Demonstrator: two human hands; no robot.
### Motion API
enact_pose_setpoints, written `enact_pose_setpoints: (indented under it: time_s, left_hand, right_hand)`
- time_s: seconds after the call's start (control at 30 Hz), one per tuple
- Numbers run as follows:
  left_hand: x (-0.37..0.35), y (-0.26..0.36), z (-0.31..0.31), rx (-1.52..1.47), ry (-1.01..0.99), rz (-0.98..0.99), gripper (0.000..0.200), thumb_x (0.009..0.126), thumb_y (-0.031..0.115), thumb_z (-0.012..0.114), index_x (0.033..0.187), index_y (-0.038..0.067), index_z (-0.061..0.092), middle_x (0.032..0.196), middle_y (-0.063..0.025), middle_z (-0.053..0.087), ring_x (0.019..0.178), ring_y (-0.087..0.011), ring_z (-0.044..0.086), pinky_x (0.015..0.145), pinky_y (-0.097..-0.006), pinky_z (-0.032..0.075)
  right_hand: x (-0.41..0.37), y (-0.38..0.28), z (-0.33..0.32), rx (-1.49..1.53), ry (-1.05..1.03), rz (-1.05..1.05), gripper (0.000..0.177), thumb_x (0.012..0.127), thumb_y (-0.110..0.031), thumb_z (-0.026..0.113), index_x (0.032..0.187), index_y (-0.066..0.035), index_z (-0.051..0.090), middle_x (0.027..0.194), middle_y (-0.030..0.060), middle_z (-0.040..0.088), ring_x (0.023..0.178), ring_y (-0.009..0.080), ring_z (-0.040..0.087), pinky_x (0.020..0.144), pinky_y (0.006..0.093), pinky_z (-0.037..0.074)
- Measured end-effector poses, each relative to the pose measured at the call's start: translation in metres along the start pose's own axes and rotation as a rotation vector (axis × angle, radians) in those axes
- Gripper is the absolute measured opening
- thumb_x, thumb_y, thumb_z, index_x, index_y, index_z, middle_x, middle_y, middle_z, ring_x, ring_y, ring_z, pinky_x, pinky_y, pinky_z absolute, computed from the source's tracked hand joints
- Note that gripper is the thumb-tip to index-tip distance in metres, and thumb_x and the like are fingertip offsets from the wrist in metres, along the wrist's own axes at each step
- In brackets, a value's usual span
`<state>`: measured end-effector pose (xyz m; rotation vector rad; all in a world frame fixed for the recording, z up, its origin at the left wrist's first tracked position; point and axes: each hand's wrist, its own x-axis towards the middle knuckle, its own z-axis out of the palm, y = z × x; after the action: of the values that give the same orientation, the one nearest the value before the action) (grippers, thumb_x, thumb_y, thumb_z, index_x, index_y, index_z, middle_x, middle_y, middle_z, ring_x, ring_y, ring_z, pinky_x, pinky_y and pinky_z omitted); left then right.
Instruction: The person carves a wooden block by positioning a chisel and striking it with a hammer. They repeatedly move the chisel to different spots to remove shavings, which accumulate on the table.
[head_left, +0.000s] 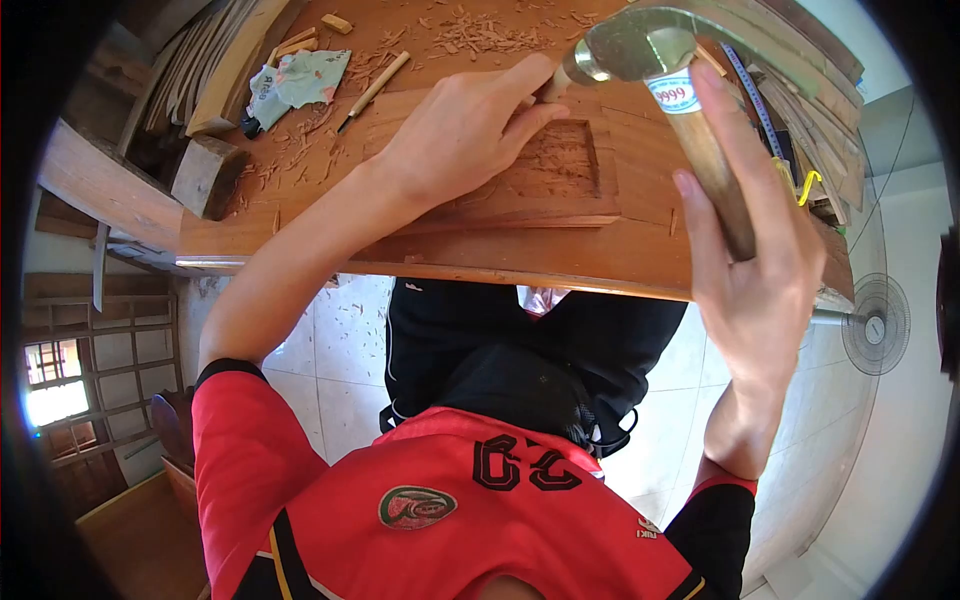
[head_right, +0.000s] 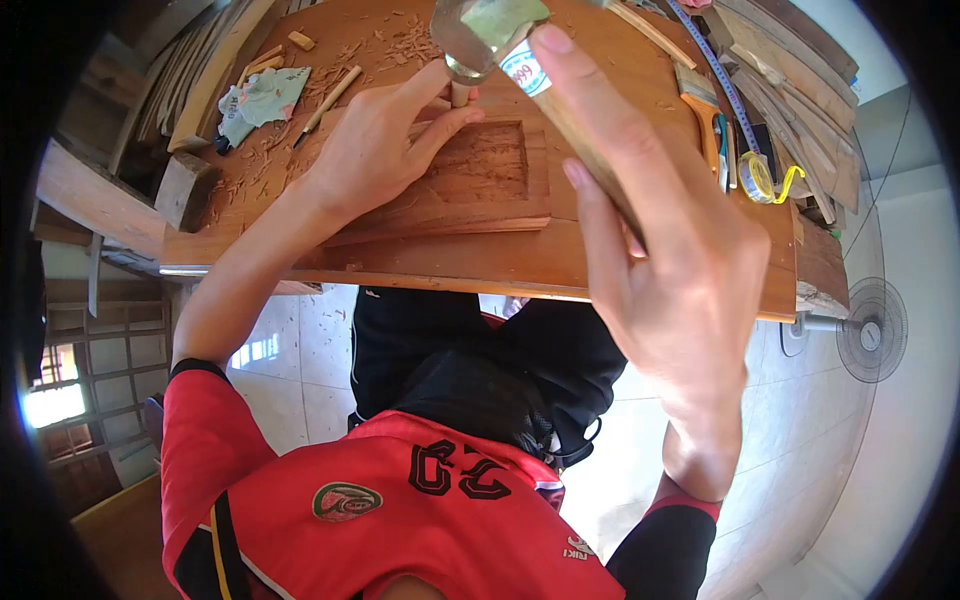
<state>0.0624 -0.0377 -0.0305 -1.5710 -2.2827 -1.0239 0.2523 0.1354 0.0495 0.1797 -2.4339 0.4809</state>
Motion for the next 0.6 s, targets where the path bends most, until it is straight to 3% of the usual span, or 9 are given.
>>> enact_pose_setpoints:
  time_s: [0.07, 0.17, 0.27, 0.37, 0.47, 0.6]
  left_hand:
    - [0.000, -0.002, -0.004, -0.096, -0.009, -0.067, 0.024, 0.102, 0.018, 0.065, 0.119, 0.003, 0.057, 0.099, -0.0145, 0.075, 0.093, -0.0299, 0.076, 0.079, -0.0394, 0.059]
    - [0.003, -0.015, -0.006, -0.421, 0.003, -0.242, 0.021, 0.106, 0.017, 0.059, 0.119, 0.001, 0.055, 0.099, -0.0132, 0.073, 0.097, -0.0243, 0.076, 0.085, -0.0354, 0.060]
    - [0.001, -0.034, -0.007, -0.792, 0.048, -0.373, 0.019, 0.110, 0.014, 0.052, 0.120, -0.002, 0.053, 0.101, -0.0118, 0.071, 0.103, -0.0230, 0.074, 0.092, -0.0323, 0.058]
    - [-0.002, -0.033, -0.007, -0.817, 0.070, -0.340, 0.019, 0.109, 0.014, 0.054, 0.120, -0.002, 0.052, 0.104, -0.0121, 0.071, 0.101, -0.0212, 0.074, 0.093, -0.0319, 0.058]
    - [0.000, -0.023, -0.008, -0.521, 0.078, -0.191, 0.017, 0.107, 0.013, 0.058, 0.117, -0.001, 0.054, 0.105, -0.0109, 0.071, 0.100, -0.0183, 0.073, 0.092, -0.0318, 0.058]
    - [0.002, -0.010, -0.012, -0.343, 0.002, -0.093, 0.014, 0.104, 0.012, 0.063, 0.113, 0.002, 0.059, 0.103, -0.0090, 0.072, 0.098, -0.0187, 0.074, 0.087, -0.0327, 0.060]
  right_hand:
    - [0.004, -0.004, -0.001, 0.028, 0.017, 0.018, 0.057, 0.089, 0.014, 0.066, 0.144, 0.001, 0.057, 0.146, 0.0171, 0.060, 0.133, 0.0279, 0.060, 0.111, 0.0382, 0.048]
    - [0.002, 0.002, -0.001, 0.040, 0.123, -0.177, 0.059, 0.091, 0.015, 0.063, 0.148, 0.001, 0.053, 0.150, 0.0166, 0.057, 0.139, 0.0269, 0.054, 0.116, 0.0388, 0.043]
    - [-0.009, 0.008, -0.006, 0.125, 0.066, -0.014, 0.060, 0.092, 0.015, 0.061, 0.149, 0.001, 0.051, 0.152, 0.0168, 0.055, 0.142, 0.0273, 0.051, 0.118, 0.0390, 0.040]
    - [-0.019, 0.013, 0.001, 0.197, 0.036, 0.066, 0.061, 0.091, 0.015, 0.062, 0.150, 0.002, 0.050, 0.153, 0.0170, 0.054, 0.143, 0.0275, 0.050, 0.119, 0.0393, 0.038]
    - [-0.023, 0.015, 0.005, 0.214, 0.029, 0.089, 0.062, 0.090, 0.015, 0.063, 0.149, 0.003, 0.050, 0.153, 0.0176, 0.053, 0.143, 0.0276, 0.050, 0.119, 0.0398, 0.038]
    - [-0.021, 0.010, -0.001, 0.158, 0.035, 0.064, 0.061, 0.089, 0.015, 0.064, 0.148, 0.004, 0.051, 0.151, 0.0191, 0.055, 0.140, 0.0296, 0.053, 0.118, 0.0411, 0.040]
